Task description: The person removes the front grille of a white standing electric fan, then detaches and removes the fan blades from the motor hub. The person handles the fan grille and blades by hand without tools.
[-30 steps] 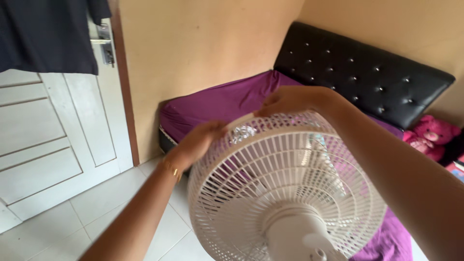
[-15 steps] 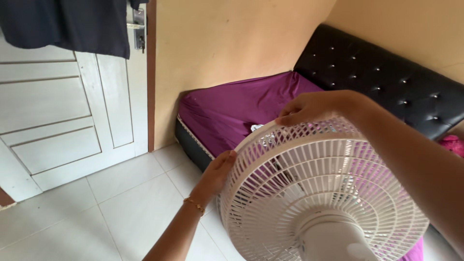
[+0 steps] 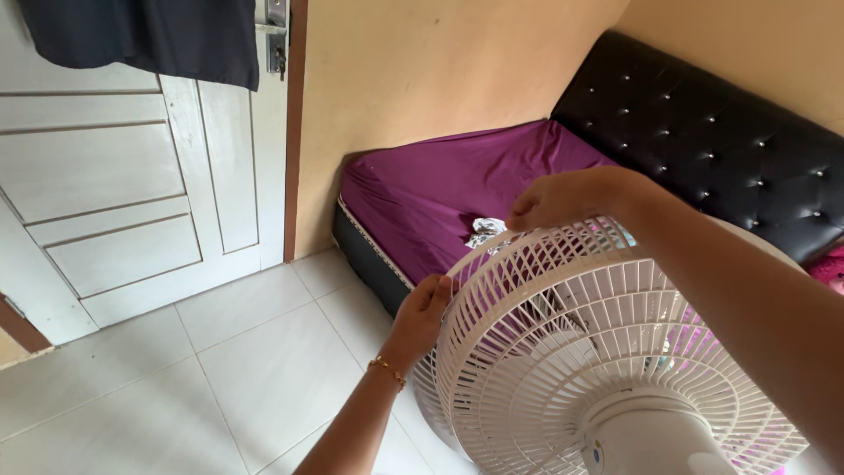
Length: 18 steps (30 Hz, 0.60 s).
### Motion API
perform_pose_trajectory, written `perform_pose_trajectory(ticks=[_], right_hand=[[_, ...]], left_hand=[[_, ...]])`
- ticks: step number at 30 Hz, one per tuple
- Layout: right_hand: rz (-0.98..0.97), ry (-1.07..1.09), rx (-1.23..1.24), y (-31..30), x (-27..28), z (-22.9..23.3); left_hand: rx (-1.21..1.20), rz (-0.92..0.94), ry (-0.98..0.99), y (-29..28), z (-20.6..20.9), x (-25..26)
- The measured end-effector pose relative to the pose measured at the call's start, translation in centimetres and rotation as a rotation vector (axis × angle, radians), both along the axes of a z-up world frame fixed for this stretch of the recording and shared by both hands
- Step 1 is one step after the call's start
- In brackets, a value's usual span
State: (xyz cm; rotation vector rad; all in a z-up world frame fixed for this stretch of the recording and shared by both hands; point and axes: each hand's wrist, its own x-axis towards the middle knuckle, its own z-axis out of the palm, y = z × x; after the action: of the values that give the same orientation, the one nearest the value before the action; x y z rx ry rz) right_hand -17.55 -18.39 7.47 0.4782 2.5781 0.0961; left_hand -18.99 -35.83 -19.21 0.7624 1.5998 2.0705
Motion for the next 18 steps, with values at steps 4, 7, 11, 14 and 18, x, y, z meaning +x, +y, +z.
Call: perform_pose_trajectory(ticks=[4, 7, 11, 14, 18], right_hand=[[-0.02, -0.014, -0.068, -0.6, -0.7, -0.4], [0.045, 0.067, -0.129, -0.5, -1.2, -0.7], [0.22, 0.232, -0.065, -1.1, -1.8, -0.9], [0.177, 0.257, 0.065, -2.1, -2.1, -1.1], [0.21, 0.341, 0.073, -4.0, -3.1, -1.2]], left_hand=[[0.018, 0.057, 0.031, 0.2, -0.3, -0.6], [0.011, 0.1, 0.061, 0.1, -0.1, -1.5], [-0.049, 0.176, 0.09, -0.5, 1.0, -2.6], [-0.121, 0.215, 0.063, -1.3, 1.8, -3.3], [-0.086, 0.287, 0.117, -2.6, 2.5, -4.5]])
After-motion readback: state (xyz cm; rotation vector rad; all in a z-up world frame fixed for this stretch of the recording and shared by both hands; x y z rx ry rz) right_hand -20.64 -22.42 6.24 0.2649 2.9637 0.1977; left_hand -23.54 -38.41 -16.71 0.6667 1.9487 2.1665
